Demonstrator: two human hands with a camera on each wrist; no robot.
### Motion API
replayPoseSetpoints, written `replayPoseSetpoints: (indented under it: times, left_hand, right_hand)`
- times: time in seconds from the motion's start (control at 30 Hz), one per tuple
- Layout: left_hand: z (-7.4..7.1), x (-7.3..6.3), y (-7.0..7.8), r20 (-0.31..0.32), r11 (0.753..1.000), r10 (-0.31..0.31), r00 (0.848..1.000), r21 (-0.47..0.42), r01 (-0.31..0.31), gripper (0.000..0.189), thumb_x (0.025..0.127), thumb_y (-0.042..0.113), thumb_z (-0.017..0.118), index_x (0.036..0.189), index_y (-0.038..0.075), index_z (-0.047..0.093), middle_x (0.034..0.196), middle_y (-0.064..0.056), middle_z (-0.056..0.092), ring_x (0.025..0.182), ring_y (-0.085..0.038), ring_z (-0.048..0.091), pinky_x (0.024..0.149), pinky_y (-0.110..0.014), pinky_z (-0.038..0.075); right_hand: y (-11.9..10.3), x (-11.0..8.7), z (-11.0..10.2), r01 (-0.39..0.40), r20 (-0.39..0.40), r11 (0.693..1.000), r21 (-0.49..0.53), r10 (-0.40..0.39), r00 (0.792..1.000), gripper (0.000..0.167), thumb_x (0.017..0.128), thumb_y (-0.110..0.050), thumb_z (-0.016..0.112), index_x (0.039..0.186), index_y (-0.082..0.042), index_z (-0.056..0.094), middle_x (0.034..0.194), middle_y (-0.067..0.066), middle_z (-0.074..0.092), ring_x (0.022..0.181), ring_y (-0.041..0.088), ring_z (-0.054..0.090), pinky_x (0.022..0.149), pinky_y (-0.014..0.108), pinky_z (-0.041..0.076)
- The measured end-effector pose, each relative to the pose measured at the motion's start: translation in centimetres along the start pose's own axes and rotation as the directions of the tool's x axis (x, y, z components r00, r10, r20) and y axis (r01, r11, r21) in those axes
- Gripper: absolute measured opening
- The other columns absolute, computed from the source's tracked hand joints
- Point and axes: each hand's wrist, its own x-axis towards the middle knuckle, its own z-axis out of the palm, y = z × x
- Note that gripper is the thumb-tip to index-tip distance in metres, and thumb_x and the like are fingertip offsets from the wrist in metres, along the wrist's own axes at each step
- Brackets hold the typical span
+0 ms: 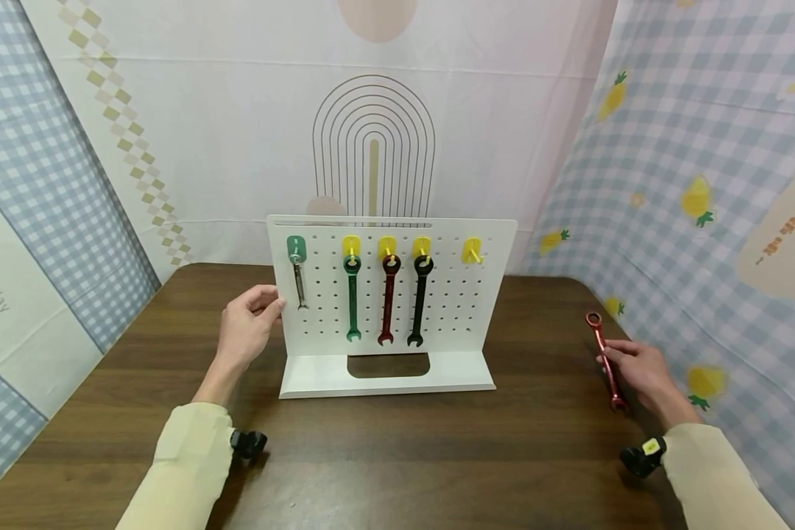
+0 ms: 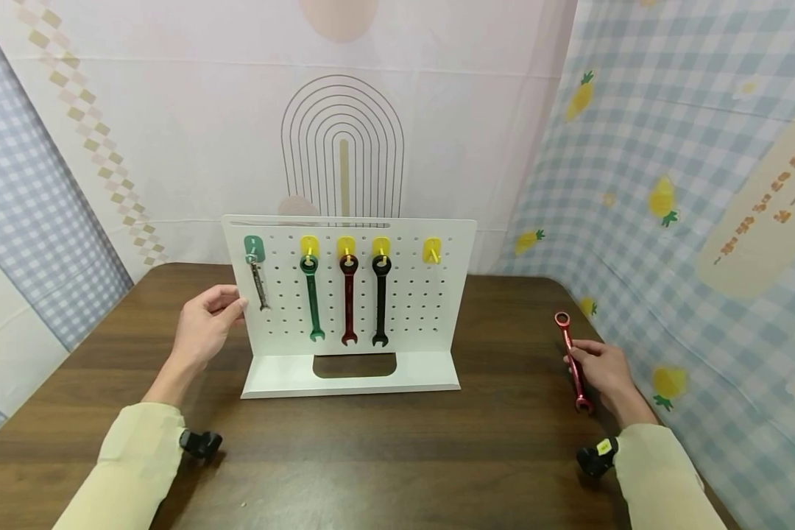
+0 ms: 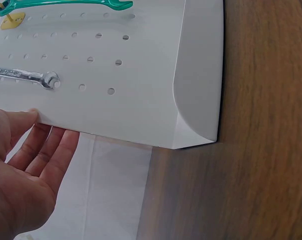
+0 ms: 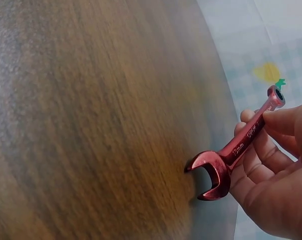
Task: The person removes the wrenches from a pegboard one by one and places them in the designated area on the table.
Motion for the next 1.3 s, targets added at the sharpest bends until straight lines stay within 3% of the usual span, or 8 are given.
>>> replayPoseSetpoints:
  times: [0.13,0.37,0.67,1.07,1.3]
  left_hand:
    - [-0.02,0.00,0.02,0.008,1.000,0.001,1.000,0.002,-0.001,0.021,0.104,0.014,0.068,0.119,-0.001,0.072,0.111,-0.025,0.075,0.080,-0.003,0.068,0.070,-0.011,0.058]
    - [-0.02,-0.01,-0.05,0.008,1.000,0.005,1.000,0.013,-0.005,0.020,0.104,0.015,0.069,0.117,0.000,0.072,0.107,-0.024,0.075,0.081,-0.016,0.073,0.069,-0.012,0.057]
    - [0.03,0.07,0.10,0.011,1.000,0.005,1.000,0.007,-0.005,0.021,0.104,0.014,0.069,0.118,0.000,0.072,0.111,-0.025,0.075,0.078,-0.004,0.068,0.070,-0.012,0.057]
    - [0.30,0.32,0.24,0.010,1.000,0.009,1.000,-0.006,-0.009,0.020,0.104,0.014,0.069,0.118,-0.001,0.072,0.111,-0.025,0.075,0.082,-0.015,0.073,0.069,-0.012,0.058]
    - [0.20,0.16,0.16,0.011,1.000,-0.005,1.000,-0.004,0.006,0.021,0.104,0.014,0.068,0.119,-0.001,0.072,0.112,-0.025,0.074,0.082,-0.013,0.071,0.070,-0.012,0.058]
  right_hand:
    - [0.20,0.02,-0.09,-0.012,0.001,1.000,-0.008,0.012,1.000,0.052,0.112,-0.021,0.049,0.150,0.016,0.043,0.085,-0.013,0.075,0.075,0.002,0.066,0.065,0.026,0.059]
    - [0.17,-0.14,-0.21,-0.016,0.017,0.999,-0.032,0.016,1.000,0.051,0.113,-0.020,0.049,0.149,0.016,0.044,0.088,-0.009,0.076,0.075,0.005,0.065,0.065,0.027,0.059]
    - [0.47,0.05,-0.59,-0.044,0.020,0.998,-0.046,0.045,0.999,0.053,0.111,-0.022,0.053,0.148,0.015,0.045,0.084,-0.015,0.071,0.075,0.003,0.063,0.065,0.026,0.057]
    - [0.24,0.09,-0.87,-0.118,0.029,0.993,-0.018,0.119,0.992,0.050,0.110,-0.019,0.053,0.149,0.012,0.048,0.089,-0.007,0.067,0.076,0.009,0.063,0.067,0.029,0.059]
    - [0.01,0.22,-0.86,-0.144,0.056,0.988,0.047,0.141,0.988,0.048,0.111,-0.019,0.052,0.147,0.014,0.049,0.085,-0.008,0.069,0.074,0.009,0.067,0.067,0.029,0.062]
